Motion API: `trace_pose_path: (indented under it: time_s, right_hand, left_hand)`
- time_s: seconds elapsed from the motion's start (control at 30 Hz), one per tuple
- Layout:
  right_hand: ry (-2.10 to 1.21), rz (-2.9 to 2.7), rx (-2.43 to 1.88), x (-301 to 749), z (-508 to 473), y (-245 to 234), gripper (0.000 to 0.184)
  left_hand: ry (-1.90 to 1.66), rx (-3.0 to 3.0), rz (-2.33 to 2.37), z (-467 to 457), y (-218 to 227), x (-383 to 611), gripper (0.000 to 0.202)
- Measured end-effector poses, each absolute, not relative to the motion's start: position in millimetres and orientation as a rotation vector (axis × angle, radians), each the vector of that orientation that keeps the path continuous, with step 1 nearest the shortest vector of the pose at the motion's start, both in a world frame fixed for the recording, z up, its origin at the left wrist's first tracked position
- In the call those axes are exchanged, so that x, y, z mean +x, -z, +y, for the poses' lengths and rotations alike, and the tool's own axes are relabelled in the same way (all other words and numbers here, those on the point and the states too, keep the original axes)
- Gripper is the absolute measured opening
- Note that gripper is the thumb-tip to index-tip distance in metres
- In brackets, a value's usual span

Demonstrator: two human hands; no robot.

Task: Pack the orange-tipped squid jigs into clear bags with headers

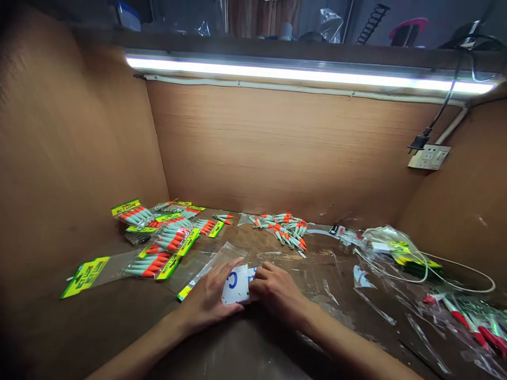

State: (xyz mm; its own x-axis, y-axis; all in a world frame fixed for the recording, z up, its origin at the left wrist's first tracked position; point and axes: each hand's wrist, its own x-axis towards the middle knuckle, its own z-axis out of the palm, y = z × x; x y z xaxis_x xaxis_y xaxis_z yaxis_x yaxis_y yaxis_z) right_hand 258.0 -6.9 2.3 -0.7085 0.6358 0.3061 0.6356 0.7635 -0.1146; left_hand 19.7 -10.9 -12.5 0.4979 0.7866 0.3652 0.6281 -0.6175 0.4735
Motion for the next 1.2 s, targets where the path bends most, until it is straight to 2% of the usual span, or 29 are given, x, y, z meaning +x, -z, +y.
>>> trace_pose_path:
  time_s: [0.07, 0.2, 0.3, 0.47, 0.6, 0.67, 0.77, 1.03, 1.2]
  right_hand:
    - [-0.191, -2.647, -0.879, 269, 0, -12, 0.015]
    - [-0.584, -2.414, -0.994, 273, 50, -41, 0.028]
    - [-0.543, -2.301, -1.252, 234, 109, -50, 0.030]
    - [-0.519, -2.295, -1.400, 142, 191, -30, 0.020]
    - [-0.576, -2.220, -1.472, 108, 225, -9, 0.032]
    - [-0.624, -2.142, -1.466, 109, 234, -3, 0.030]
    - [-0.747, -2.015, -1.396, 130, 237, 0, 0.026]
    - [-1.072, -1.660, -1.256, 236, 163, -1, 0.053]
    - [-1.391, -1.353, -1.201, 287, 97, 0, 0.053]
  left_hand:
    - [-0.796, 2.482, 1.200, -10, 12, 19, 0.097]
    - [-0.746, 2.504, 1.221, -9, 12, 19, 0.093]
    - [-0.732, 2.511, 1.205, -10, 10, 18, 0.095]
    - [-0.698, 2.555, 1.212, -11, 7, 17, 0.101]
    - [-0.671, 2.545, 1.248, -11, 8, 18, 0.106]
    - [-0.665, 2.535, 1.258, -11, 8, 18, 0.107]
    - [-0.672, 2.512, 1.264, -11, 9, 17, 0.106]
    - [-0.672, 2.523, 1.176, -11, 10, 15, 0.101]
    - [-0.707, 2.520, 1.102, -12, 7, 18, 0.097]
